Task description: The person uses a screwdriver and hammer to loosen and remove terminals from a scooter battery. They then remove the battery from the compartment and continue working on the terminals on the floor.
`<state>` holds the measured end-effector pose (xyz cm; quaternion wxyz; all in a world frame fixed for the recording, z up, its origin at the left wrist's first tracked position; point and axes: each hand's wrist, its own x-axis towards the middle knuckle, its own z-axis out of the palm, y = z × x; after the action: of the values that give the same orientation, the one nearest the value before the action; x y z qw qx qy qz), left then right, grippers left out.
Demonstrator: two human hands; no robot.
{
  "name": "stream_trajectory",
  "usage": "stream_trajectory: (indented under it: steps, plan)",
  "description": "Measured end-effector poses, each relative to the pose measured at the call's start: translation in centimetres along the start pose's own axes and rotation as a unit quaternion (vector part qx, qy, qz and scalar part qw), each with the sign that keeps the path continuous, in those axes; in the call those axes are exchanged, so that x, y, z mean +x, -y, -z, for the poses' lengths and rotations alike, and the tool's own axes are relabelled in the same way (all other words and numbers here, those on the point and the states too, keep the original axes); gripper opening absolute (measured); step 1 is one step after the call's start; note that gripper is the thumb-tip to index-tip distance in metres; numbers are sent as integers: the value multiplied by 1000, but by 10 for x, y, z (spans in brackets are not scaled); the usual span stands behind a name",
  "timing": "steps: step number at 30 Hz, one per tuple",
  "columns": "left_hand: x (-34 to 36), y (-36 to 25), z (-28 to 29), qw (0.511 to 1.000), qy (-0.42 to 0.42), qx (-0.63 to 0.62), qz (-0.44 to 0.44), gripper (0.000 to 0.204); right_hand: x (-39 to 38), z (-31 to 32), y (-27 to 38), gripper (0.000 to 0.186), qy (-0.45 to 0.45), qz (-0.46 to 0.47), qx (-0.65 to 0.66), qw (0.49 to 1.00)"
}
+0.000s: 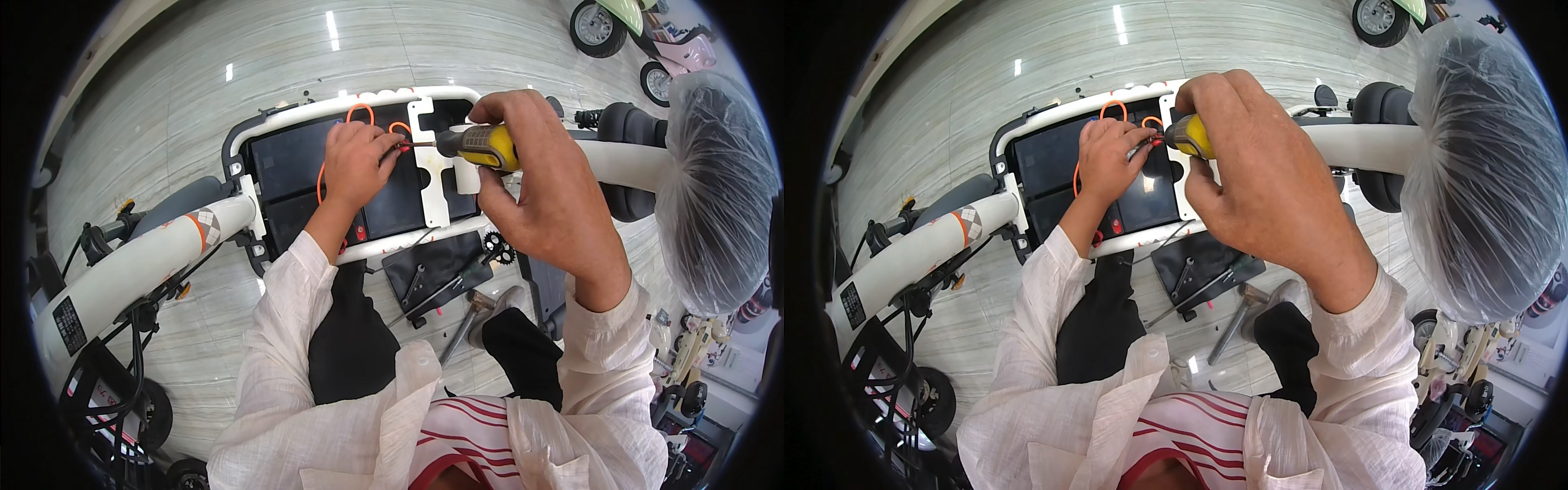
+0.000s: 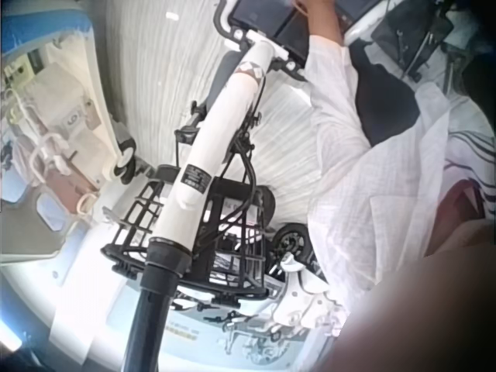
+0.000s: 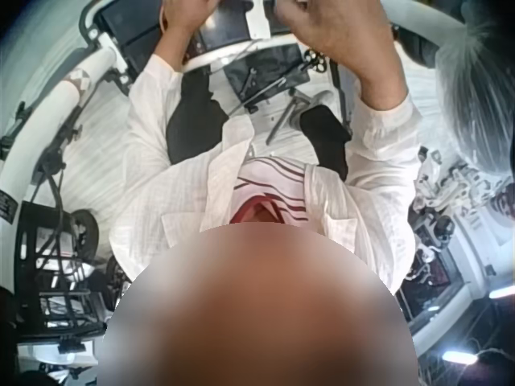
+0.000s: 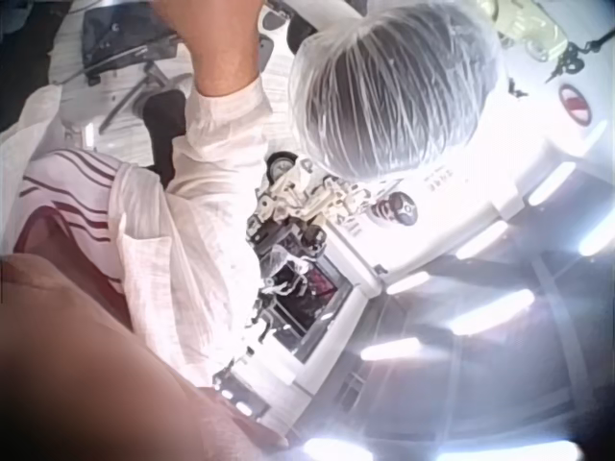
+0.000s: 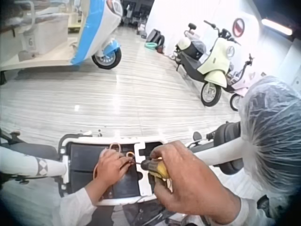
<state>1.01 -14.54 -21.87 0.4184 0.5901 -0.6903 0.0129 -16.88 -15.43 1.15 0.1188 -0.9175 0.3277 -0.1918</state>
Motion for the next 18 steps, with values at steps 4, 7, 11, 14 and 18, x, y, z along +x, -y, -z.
stream_trajectory:
  steps: [4,7,11,14,18]
  plan:
    - [-1,1,0,1000,1,2,3,15,1,1,1,32,56,-122,-31,990]
    - [0,-1,0,1000,3,2,5,15,-2,-4,-6,34,-7,-39,10,999]
    - [0,-1,-1,1000,7,6,6,14,-2,-3,-6,30,-13,13,23,1000]
    - [-1,1,0,1000,11,8,10,14,-1,-2,1,32,17,-63,-7,998]
    - [-1,0,-1,1000,-1,7,3,13,-1,-5,-8,32,22,-20,22,999]
